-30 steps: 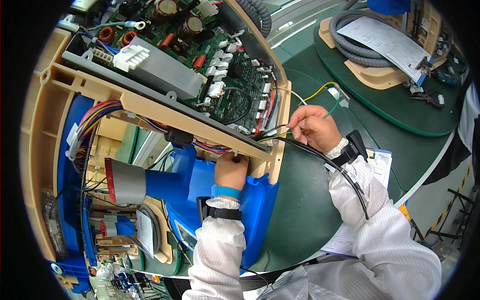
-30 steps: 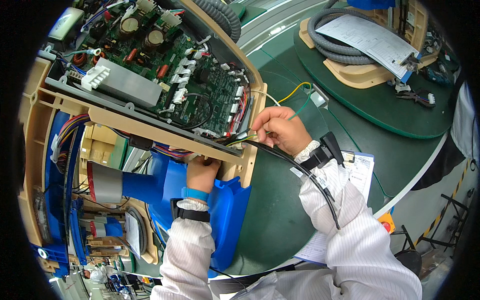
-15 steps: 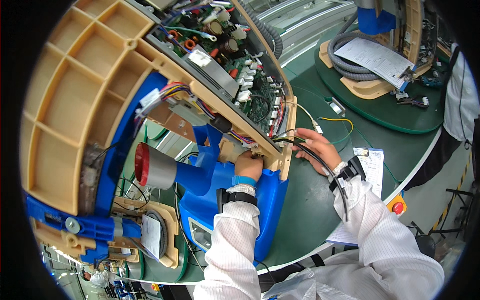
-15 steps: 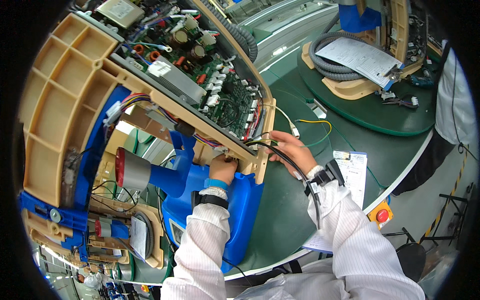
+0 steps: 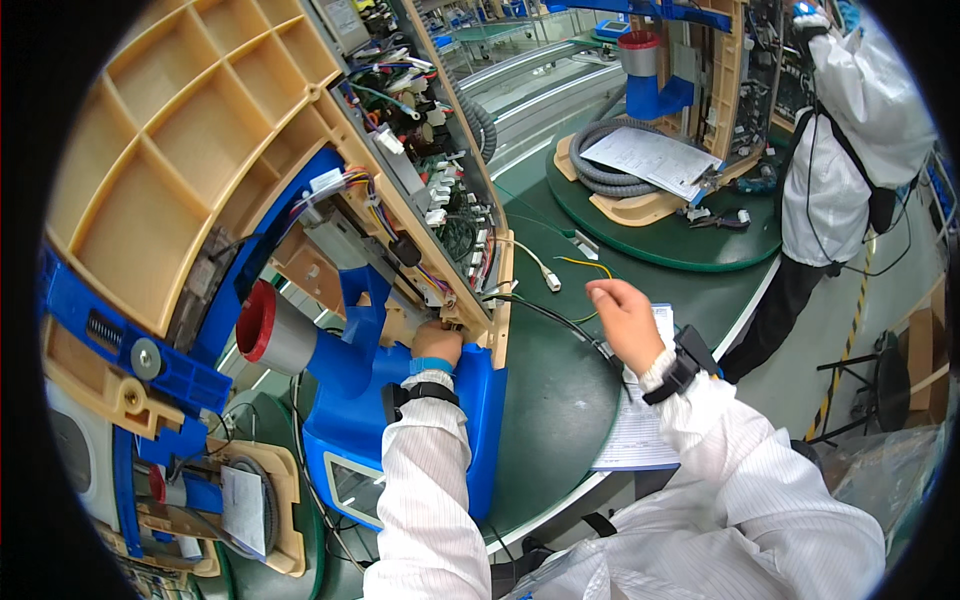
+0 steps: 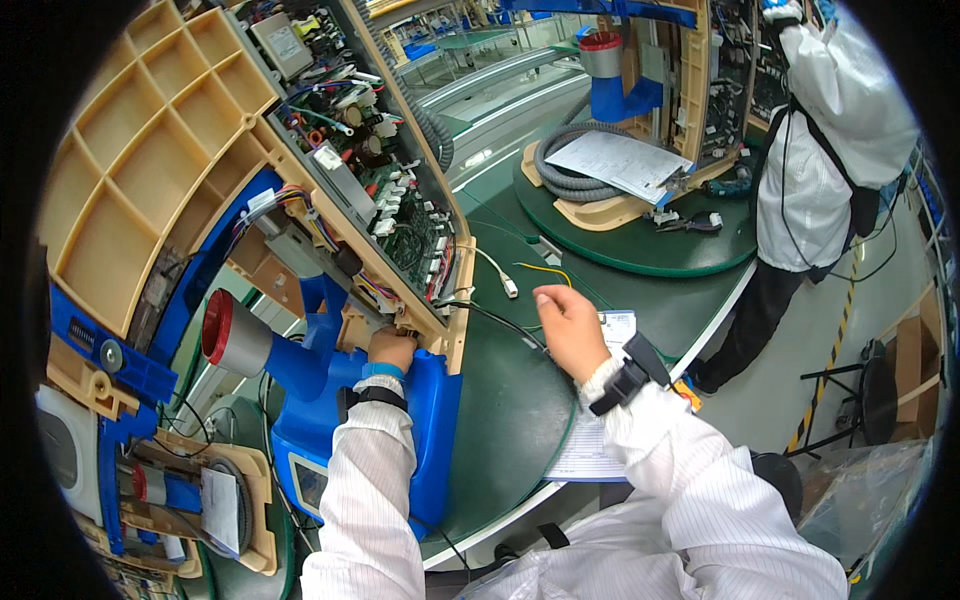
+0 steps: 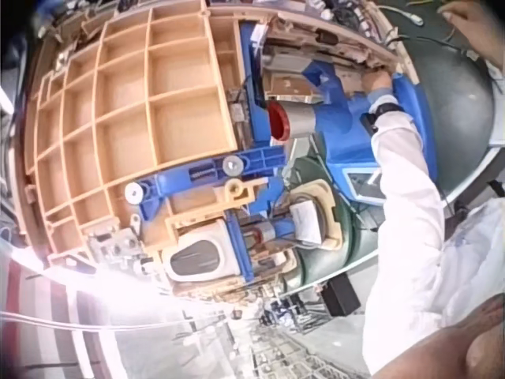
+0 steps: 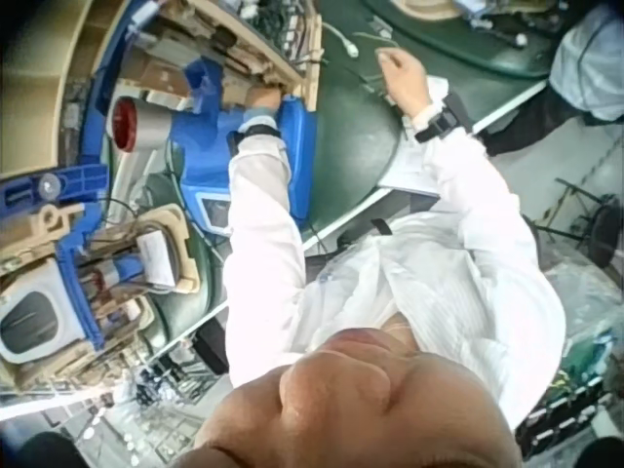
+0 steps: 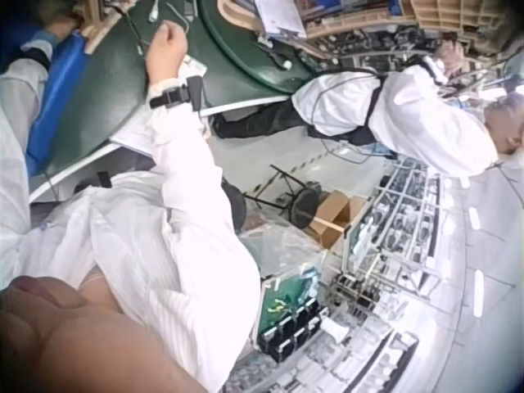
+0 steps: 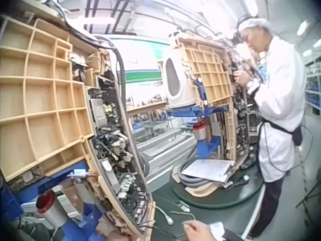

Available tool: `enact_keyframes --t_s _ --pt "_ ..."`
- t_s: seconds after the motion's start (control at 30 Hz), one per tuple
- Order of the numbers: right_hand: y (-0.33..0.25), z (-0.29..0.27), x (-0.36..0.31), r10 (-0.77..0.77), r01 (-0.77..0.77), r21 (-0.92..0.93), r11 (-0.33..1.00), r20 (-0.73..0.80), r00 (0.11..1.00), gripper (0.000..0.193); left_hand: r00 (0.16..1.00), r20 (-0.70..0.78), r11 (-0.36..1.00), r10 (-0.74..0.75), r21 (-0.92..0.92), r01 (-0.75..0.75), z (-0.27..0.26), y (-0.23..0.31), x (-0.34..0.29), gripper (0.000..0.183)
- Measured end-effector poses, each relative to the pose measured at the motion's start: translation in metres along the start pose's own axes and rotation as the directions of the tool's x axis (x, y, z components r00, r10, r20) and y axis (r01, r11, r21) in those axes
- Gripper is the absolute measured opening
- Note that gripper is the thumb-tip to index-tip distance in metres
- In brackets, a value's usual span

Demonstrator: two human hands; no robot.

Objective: Assembling internal components and wiring into a blue electronic housing at a factory workstation.

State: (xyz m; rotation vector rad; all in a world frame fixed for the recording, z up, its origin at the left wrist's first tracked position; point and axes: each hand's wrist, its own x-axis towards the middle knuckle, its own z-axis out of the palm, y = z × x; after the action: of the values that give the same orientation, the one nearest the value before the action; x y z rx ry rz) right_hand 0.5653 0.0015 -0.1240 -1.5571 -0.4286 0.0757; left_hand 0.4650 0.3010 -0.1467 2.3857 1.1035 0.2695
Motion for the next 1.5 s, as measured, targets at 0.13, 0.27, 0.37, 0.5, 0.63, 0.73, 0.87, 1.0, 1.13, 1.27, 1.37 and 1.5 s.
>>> enact_keyframes --t_s 0.13,0.27,0.37,0.5,0.63,0.73,0.87,1.0,1.13,1.27,1.37,1.5 --pt "-0.049 0.002 -0.069 -0.322 0.357 -0.07 0.931 0.3 0.898 0.02 0.999 0.023 0.999 -0.033 -0.012 0.033 -0.002 0.005 -0.002 0.03" --pt "0.02 0.043 -0.126 -0.094 0.322 -0.368 0.873 0.52 0.849 0.041 0.997 -0.007 0.988 0.078 -0.133 -0.078 -0.001 0.005 -0.01 0.039" --pt "0.032 0.068 -0.14 -0.196 0.531 -0.553 0.642 0.551 0.811 0.047 0.984 -0.084 0.956 0.155 -0.237 -0.171 0.001 -0.021 -0.006 0.047" --pt "0.03 0.063 -0.13 -0.153 0.575 -0.582 0.576 0.614 0.774 0.05 0.955 -0.277 0.962 0.105 -0.216 -0.168 -0.008 -0.008 -0.042 0.059" --pt "0.04 0.061 -0.128 -0.217 0.614 -0.576 0.539 0.61 0.762 0.049 0.97 -0.224 0.967 0.098 -0.209 -0.146 -0.024 -0.009 -0.094 0.062" --pt "0.036 0.062 -0.123 -0.222 0.638 -0.557 0.532 0.635 0.74 0.049 0.968 -0.049 0.959 0.247 -0.131 -0.252 -0.066 -0.03 -0.138 0.055" --pt "0.041 0.056 -0.109 -0.228 0.672 -0.535 0.512 0.669 0.707 0.047 0.956 -0.025 0.957 0.291 0.026 -0.29 -0.114 -0.065 -0.182 0.044" --pt "0.051 0.049 -0.091 -0.293 0.731 -0.508 0.456 0.689 0.662 0.045 0.893 -0.164 0.908 0.418 0.106 -0.406 -0.125 -0.118 -0.201 0.033" --pt "0.069 0.037 -0.066 -0.415 0.74 -0.528 0.417 0.613 0.672 0.043 0.807 -0.221 0.832 0.547 0.037 -0.554 -0.12 -0.133 -0.218 0.029" --pt "0.069 0.044 -0.045 -0.463 0.713 -0.597 0.367 0.548 0.697 0.039 0.806 -0.141 0.815 0.575 0.005 -0.58 -0.132 -0.12 -0.226 0.032" --pt "0.081 0.032 -0.03 -0.41 0.617 -0.726 0.304 0.485 0.773 0.039 0.789 -0.044 0.785 0.612 -0.083 -0.614 -0.128 -0.106 -0.212 0.029" --pt "0.096 0.033 -0.028 -0.352 0.413 -0.871 0.266 0.312 0.883 0.043 0.916 -0.031 0.915 0.399 -0.055 -0.4 -0.166 -0.107 -0.148 0.03"
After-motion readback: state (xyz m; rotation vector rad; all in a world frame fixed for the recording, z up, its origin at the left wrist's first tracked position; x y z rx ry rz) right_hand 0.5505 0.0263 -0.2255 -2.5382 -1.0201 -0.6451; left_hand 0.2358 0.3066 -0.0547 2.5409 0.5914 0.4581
